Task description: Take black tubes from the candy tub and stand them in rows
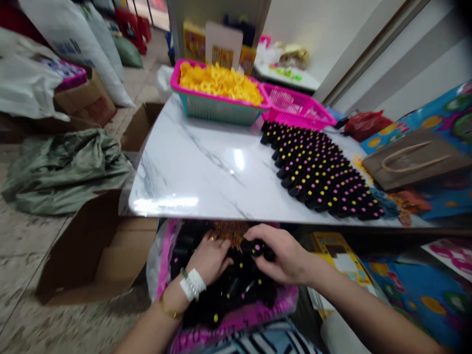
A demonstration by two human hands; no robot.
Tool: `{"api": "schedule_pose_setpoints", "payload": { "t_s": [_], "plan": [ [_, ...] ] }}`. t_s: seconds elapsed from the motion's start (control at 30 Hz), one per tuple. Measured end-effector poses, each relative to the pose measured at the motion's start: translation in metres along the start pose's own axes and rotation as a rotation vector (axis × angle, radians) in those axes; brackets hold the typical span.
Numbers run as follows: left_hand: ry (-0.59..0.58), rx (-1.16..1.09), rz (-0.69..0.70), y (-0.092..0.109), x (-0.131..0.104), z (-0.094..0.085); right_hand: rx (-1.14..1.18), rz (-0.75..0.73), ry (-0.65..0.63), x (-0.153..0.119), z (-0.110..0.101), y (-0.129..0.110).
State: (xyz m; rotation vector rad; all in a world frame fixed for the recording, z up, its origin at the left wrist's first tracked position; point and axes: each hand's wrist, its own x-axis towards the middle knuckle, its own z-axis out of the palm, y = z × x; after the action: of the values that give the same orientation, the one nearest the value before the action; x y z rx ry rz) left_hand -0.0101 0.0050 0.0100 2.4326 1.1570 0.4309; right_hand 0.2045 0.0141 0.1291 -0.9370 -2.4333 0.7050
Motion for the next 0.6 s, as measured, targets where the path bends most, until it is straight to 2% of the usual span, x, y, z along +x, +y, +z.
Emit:
{"api": "schedule_pose_setpoints", "payload": {
  "t_s": [0.1, 0.2, 0.27, 0.33, 0.4, 0.5, 0.6],
  "plan": [
    [-0.028, -0.048, 0.013, 0.000, -0.001, 0.002, -0.130, -0.049, 0.098, 0.026, -0.042, 0.010],
    [0.002, -0.086, 0.015, -0.001, -0.001, 0.004, -0.353, -0.050, 0.208, 0.065, -0.085, 0.029],
    [0.039, -0.104, 0.004, 0.000, -0.001, 0.003, -0.472, -0.048, 0.258, 0.089, -0.102, 0.036],
    [0.063, -0.118, -0.005, 0.000, -0.003, 0.001, -0.474, -0.076, 0.272, 0.104, -0.104, 0.034],
    [0.068, -0.131, -0.028, 0.000, -0.005, -0.001, -0.383, -0.117, 0.238, 0.110, -0.092, 0.026],
    [0.059, -0.162, -0.084, -0.002, -0.008, -0.003, -0.238, -0.159, 0.174, 0.104, -0.068, 0.015],
    [0.041, -0.175, -0.101, -0.004, -0.011, -0.003, -0.170, -0.181, 0.152, 0.094, -0.050, 0.015]
  ]
}}
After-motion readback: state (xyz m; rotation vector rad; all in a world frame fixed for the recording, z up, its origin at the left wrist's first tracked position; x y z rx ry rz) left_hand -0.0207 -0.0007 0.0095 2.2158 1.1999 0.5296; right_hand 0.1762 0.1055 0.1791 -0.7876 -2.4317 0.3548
